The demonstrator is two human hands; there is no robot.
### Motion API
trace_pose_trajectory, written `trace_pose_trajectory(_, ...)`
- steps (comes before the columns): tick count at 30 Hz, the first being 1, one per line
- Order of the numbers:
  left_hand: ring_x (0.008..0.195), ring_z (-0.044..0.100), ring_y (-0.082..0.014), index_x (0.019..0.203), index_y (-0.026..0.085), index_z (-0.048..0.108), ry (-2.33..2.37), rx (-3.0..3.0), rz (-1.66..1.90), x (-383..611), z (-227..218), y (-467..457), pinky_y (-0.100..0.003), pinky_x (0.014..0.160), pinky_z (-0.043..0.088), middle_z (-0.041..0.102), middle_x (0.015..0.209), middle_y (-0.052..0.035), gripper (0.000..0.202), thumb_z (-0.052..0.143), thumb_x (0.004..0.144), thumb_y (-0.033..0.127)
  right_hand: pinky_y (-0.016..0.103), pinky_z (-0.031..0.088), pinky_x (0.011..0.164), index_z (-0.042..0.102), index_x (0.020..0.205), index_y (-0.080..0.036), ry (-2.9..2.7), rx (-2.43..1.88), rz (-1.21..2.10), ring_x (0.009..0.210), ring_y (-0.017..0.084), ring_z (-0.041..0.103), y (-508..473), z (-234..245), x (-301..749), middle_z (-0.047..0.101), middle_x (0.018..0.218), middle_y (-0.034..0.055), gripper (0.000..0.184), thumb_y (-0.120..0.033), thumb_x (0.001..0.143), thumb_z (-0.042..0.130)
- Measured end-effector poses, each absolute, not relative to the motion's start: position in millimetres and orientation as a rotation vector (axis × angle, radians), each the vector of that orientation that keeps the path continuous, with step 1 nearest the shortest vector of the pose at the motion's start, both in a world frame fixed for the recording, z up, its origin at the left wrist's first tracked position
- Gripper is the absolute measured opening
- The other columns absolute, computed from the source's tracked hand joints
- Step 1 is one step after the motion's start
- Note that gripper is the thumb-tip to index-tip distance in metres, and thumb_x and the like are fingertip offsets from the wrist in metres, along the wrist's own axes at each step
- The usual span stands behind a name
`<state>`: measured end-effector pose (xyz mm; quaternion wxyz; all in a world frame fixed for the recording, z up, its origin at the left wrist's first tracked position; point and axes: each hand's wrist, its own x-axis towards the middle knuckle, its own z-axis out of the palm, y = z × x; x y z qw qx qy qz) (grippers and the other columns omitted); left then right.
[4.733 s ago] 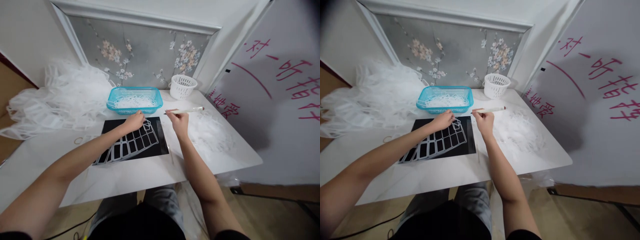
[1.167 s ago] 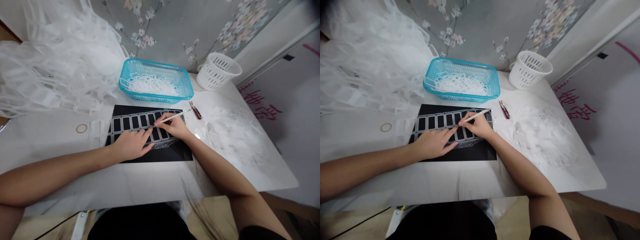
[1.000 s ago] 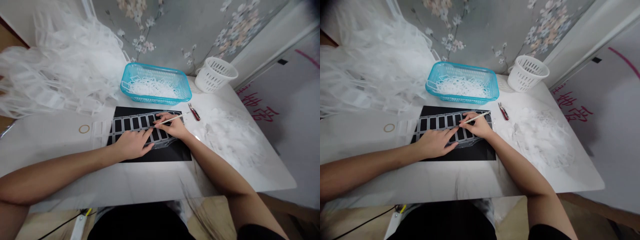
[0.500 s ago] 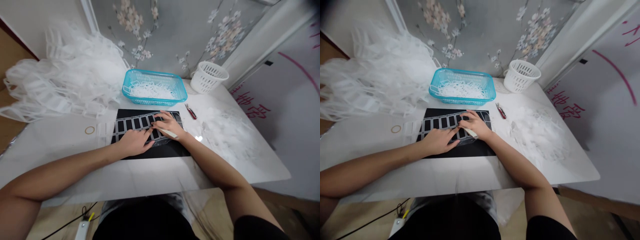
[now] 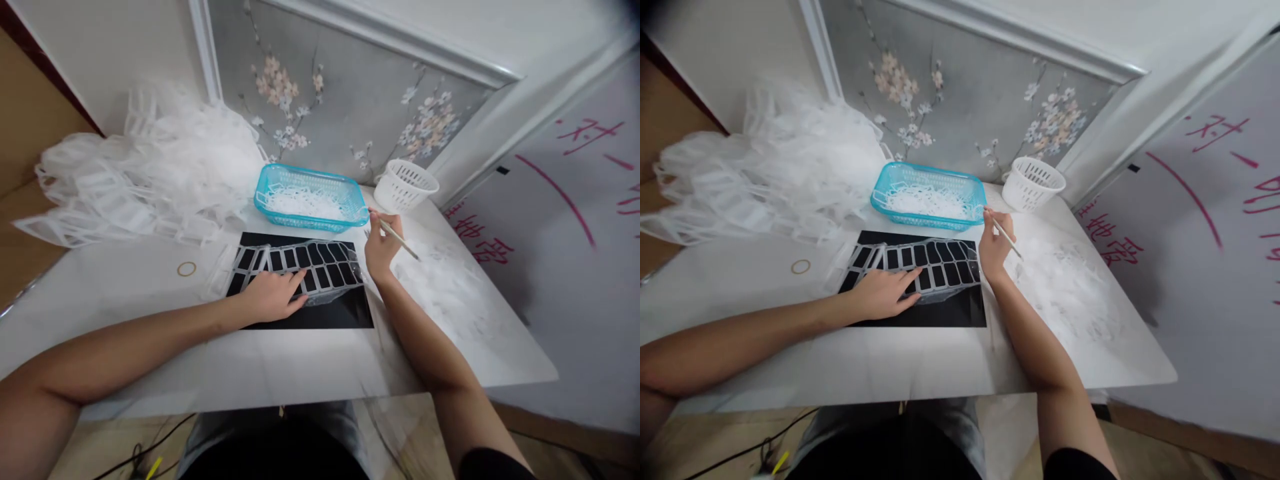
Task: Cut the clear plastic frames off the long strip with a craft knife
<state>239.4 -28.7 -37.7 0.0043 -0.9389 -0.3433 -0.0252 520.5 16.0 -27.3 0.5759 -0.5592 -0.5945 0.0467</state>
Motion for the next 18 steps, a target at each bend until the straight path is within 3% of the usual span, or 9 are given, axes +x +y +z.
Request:
trace_pose_trajectory(3, 0.079, 0.069, -0.0255, 0.148, 0.01, 0.044, -1.036, -2.909, -0.104, 238.7, -41.5, -32.5, -0.032, 0.059, 0.047, 0.072, 0.102, -0.0145, 0.062, 0.033, 0.101, 0.049, 0.043, 0.051, 0.097, 0.063, 0.098, -0.021, -1.31, -1.286, 0.017, 0.106, 0.023, 0.067, 23.8, -32.0, 516.3, 0.071, 0.103, 0.0084, 0.025, -0.044, 0.097, 0.053)
trace_pose_trajectory(9, 0.084, 0.063, -0.0236, 0.143, 0.009, 0.049, -0.798, -2.758, -0.23, 234.9, -47.3, -50.6, -0.032, 0.06, 0.041, 0.068, 0.094, -0.0129, 0.046, 0.036, 0.105, 0.031, 0.045, 0.049, 0.097, 0.067, 0.09, -0.021, -1.522, -1.389, 0.031, 0.1, 0.024, 0.067, 34.1, -42.8, 518.7, 0.075, 0.099, 0.0074, 0.022, -0.041, 0.094, 0.058)
trace_pose_trajectory(14, 0.081, 0.06, -0.0231, 0.122, 0.008, 0.064, -0.731, -2.63, -0.286, 231.6, -40.2, -61.0, -0.036, 0.065, 0.042, 0.064, 0.089, -0.0105, 0.038, 0.037, 0.105, 0.029, 0.05, 0.041, 0.111, 0.07, 0.089, -0.023, -1.41, -1.316, 0.016, 0.125, 0.025, 0.056, 17.2, -36.2, 506.8, 0.073, 0.115, 0.0081, 0.016, -0.038, 0.09, 0.065)
trace_pose_trajectory(16, 0.079, 0.06, -0.0224, 0.114, 0.008, 0.067, -0.716, -2.608, -0.295, 230.4, -38.0, -63.6, -0.036, 0.065, 0.042, 0.064, 0.089, -0.0101, 0.036, 0.039, 0.104, 0.027, 0.049, 0.043, 0.11, 0.072, 0.087, -0.025, -1.397, -1.263, 0.131, 0.122, 0.026, 0.059, 3.3, -33.2, 488.2, 0.074, 0.114, 0.0066, 0.012, -0.037, 0.086, 0.071)
trace_pose_trajectory(18, 0.08, 0.061, -0.0228, 0.107, 0.008, 0.069, -0.677, -2.594, -0.311, 229.5, -38.4, -65.2, -0.036, 0.069, 0.044, 0.065, 0.09, -0.0104, 0.033, 0.041, 0.103, 0.025, 0.045, 0.051, 0.1, 0.074, 0.085, -0.025, -1.433, -1.218, 0.424, 0.103, 0.024, 0.068, -9.8, -32.8, 464.8, 0.076, 0.102, 0.0049, 0.012, -0.037, 0.083, 0.074)
